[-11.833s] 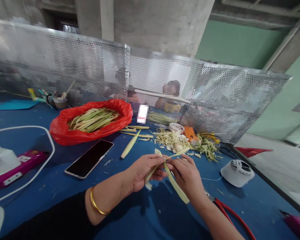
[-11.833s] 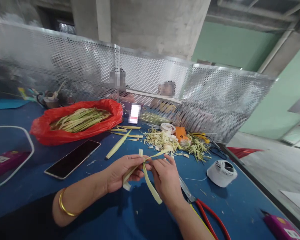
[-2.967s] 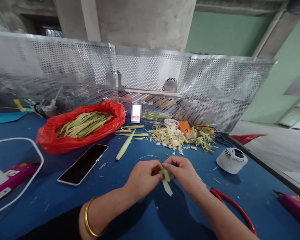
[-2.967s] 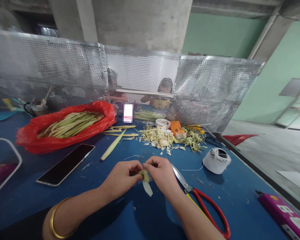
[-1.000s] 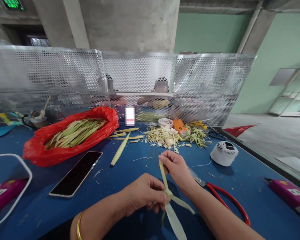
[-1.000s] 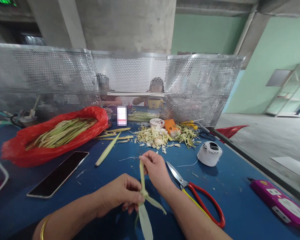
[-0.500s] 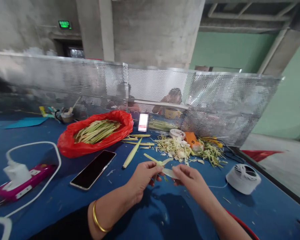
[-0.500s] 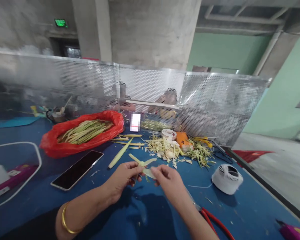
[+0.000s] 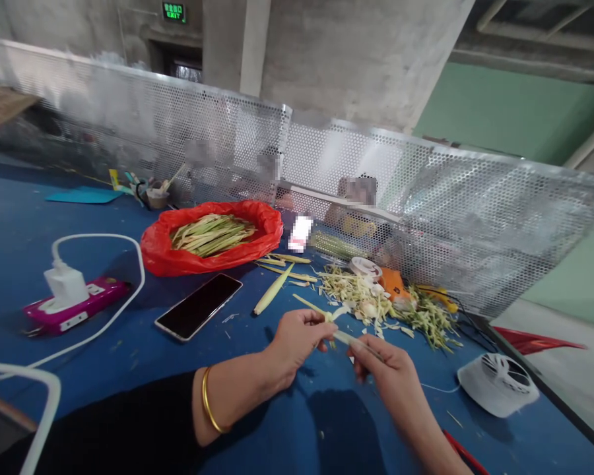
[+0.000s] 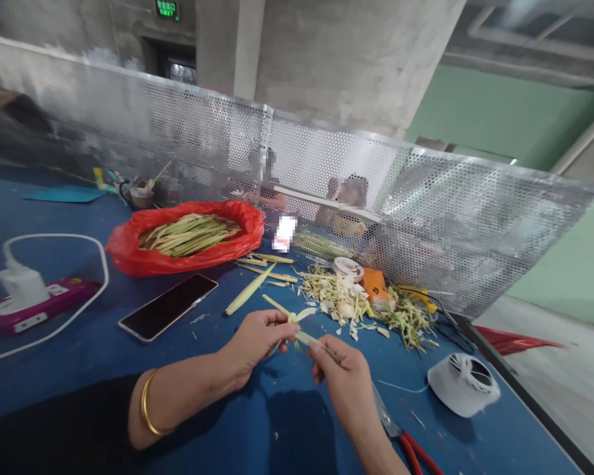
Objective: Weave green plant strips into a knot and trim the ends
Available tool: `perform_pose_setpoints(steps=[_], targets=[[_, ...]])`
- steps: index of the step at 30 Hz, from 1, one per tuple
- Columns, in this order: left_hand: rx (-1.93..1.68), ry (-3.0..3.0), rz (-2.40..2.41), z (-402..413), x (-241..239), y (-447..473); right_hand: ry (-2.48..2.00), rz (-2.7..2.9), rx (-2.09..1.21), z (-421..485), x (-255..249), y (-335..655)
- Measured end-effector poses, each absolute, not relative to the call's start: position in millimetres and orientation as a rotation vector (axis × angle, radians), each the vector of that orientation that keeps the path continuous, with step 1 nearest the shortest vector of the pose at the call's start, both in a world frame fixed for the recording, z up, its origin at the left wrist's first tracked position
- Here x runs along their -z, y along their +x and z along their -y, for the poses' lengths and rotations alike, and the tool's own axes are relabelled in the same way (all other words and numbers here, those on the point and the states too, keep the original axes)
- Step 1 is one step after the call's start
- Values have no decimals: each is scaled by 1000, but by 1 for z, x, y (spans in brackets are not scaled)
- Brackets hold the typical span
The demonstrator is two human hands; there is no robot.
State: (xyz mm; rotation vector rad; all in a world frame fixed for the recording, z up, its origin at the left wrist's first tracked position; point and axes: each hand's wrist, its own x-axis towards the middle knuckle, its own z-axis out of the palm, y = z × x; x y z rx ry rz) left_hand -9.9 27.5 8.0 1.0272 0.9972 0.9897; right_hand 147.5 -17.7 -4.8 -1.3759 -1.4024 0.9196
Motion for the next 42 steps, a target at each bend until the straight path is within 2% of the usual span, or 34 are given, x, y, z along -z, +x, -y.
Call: perform_pose_setpoints(steps=[5, 8, 15, 21, 35, 42], targets=[[-938, 971, -917, -27, -16, -15, -1285, 942, -1212, 17, 12, 136], [-935, 965, -875, -26, -17, -15, -1258, 881, -1351, 19, 16, 127], [-945, 936, -748, -24, -3, -8, -1297, 1258, -1067, 21, 24, 116], [-875, 1025, -846, -20, -13, -10, -1242, 1303, -1110, 24, 19, 118], [-962, 1045, -985, -23, -15, -12, -1233, 1385, -1211, 33, 5, 113], [-942, 989, -967, -19, -12, -8, -1264, 1436, -1032, 25, 16, 116]])
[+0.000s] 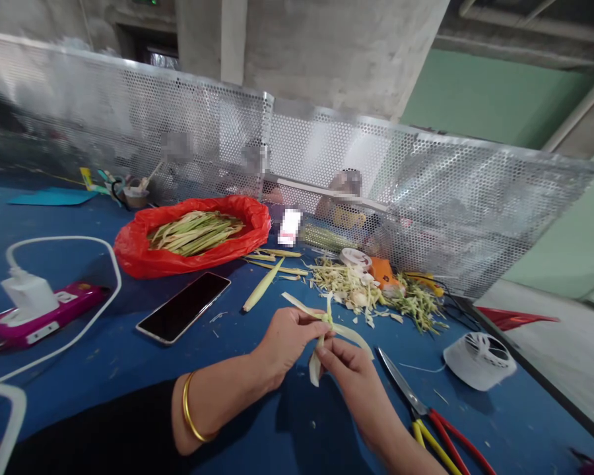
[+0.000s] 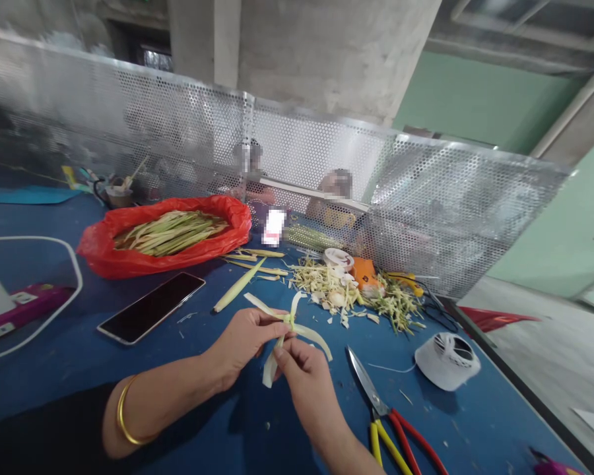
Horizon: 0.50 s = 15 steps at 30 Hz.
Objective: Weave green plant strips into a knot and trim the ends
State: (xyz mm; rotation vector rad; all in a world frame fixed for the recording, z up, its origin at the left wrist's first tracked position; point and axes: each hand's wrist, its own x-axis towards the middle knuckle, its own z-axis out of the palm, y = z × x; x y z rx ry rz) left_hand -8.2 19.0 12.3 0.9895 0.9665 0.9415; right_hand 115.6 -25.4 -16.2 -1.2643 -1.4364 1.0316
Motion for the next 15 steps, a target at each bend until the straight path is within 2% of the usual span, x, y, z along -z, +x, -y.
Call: perform_pose_setpoints(steps=[8, 10, 13, 15], targets=[[-945, 1086, -1031, -24, -7, -9, -1328, 1603, -930, 33, 18, 111], [-923, 1099, -991, -26, -7, -11, -1381, 1638, -747, 37, 12, 116], [-833, 1125, -932, -28, -10, -15, -1454, 1565, -264, 36, -3, 134], [-748, 1150, -897, -26, -13, -16, -1534, 1461, -162, 30, -10, 148]])
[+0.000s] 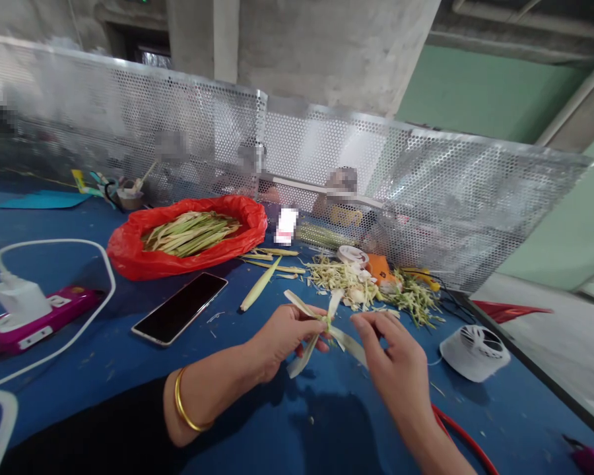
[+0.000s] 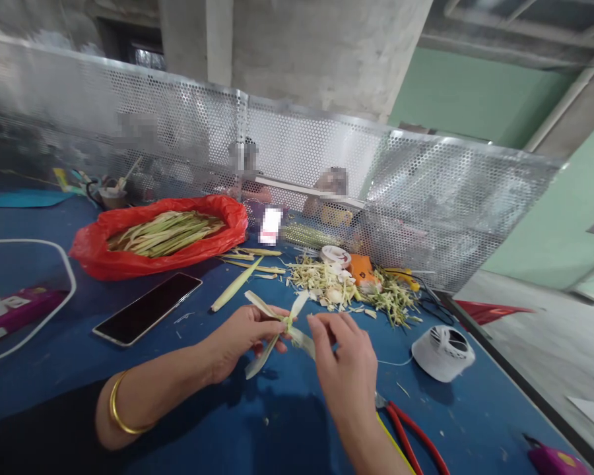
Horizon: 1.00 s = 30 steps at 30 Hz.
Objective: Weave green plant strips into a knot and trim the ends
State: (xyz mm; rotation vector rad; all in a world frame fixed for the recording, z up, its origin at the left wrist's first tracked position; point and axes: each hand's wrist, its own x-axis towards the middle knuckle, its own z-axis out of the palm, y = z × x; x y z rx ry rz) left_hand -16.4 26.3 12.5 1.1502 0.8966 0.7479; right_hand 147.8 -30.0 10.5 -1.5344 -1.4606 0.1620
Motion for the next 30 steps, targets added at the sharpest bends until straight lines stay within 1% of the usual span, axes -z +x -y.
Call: perform_pose_setpoints(steps=[1, 2, 5, 6, 8, 16, 23, 25, 28, 30], targets=[[-709, 1160, -880, -25, -13, -17, -1553, 1450, -263, 26, -12, 153], [-673, 1171, -858, -24, -13, -16, -1543, 1432, -438, 22, -11, 157], [-592, 1208, -768, -21, -13, -15, -1368, 1222, -1054, 14, -3, 156], [-578, 1217, -743, -20, -12, -14, -1284, 1123, -1174, 13, 0, 152], [-567, 1229, -729, -17, -10, -12, -1161, 985, -1287, 14, 5, 145], [-503, 1166, -747, -15, 0, -9, -1142, 918, -1256, 12, 15, 137], [-453, 1156, -680, -14, 2, -9, -1201, 871, -953, 13, 13, 137], [-465, 1153, -706, -14, 1, -9, -1209, 863, -979, 13, 11, 138], [-524, 1137, -751, -15, -2, -10, -1243, 836, -1148, 13, 5, 140], [-557, 1111, -762, -18, -4, -11, -1268, 915, -1209, 14, 0, 143]])
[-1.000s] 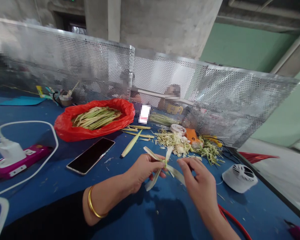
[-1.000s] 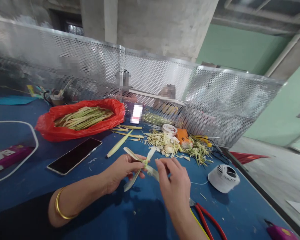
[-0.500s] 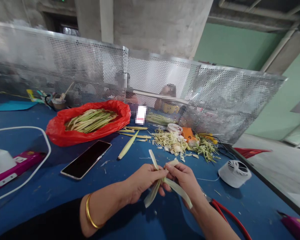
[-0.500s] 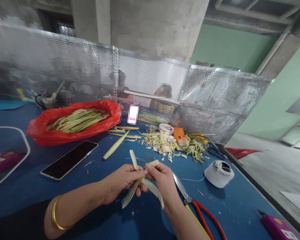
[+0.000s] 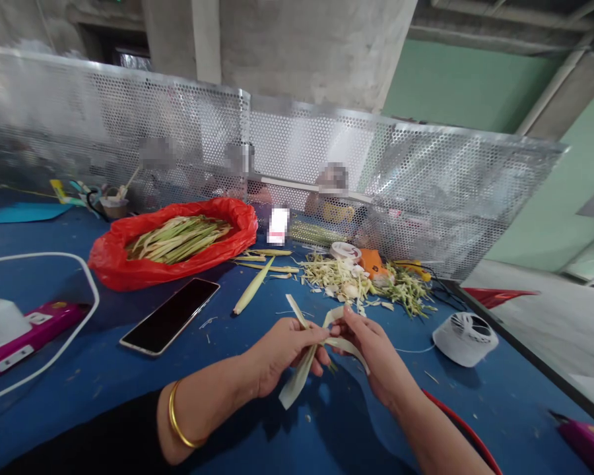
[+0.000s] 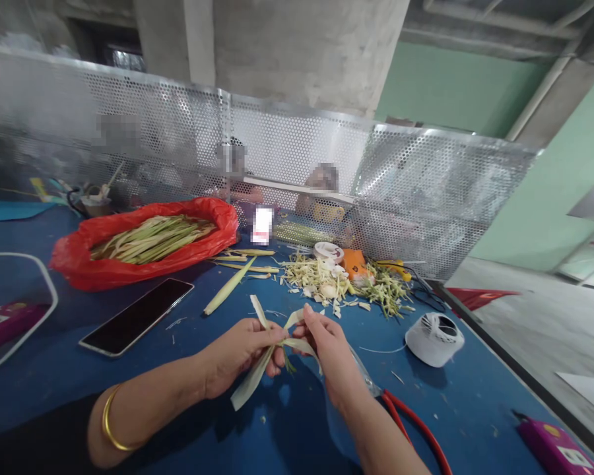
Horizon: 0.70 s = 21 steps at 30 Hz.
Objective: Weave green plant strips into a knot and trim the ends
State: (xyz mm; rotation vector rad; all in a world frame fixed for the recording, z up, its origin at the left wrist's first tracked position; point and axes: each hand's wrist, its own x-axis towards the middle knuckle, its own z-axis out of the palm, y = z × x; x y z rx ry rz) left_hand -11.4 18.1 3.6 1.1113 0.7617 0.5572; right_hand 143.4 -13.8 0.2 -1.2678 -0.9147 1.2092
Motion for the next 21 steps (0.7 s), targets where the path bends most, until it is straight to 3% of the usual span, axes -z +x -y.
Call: perform_pose_setpoints(steps=[6, 12, 21], targets=[[-626, 1070, -812, -25, -3, -14, -1372, 1511, -1040, 18, -6, 149], [-672, 1222, -860, -27, 4, -11, -1563, 1725, -758, 19, 2, 153], [-617, 1186, -837, -27, -5, -11, -1524, 1534, -954, 15, -4, 162]])
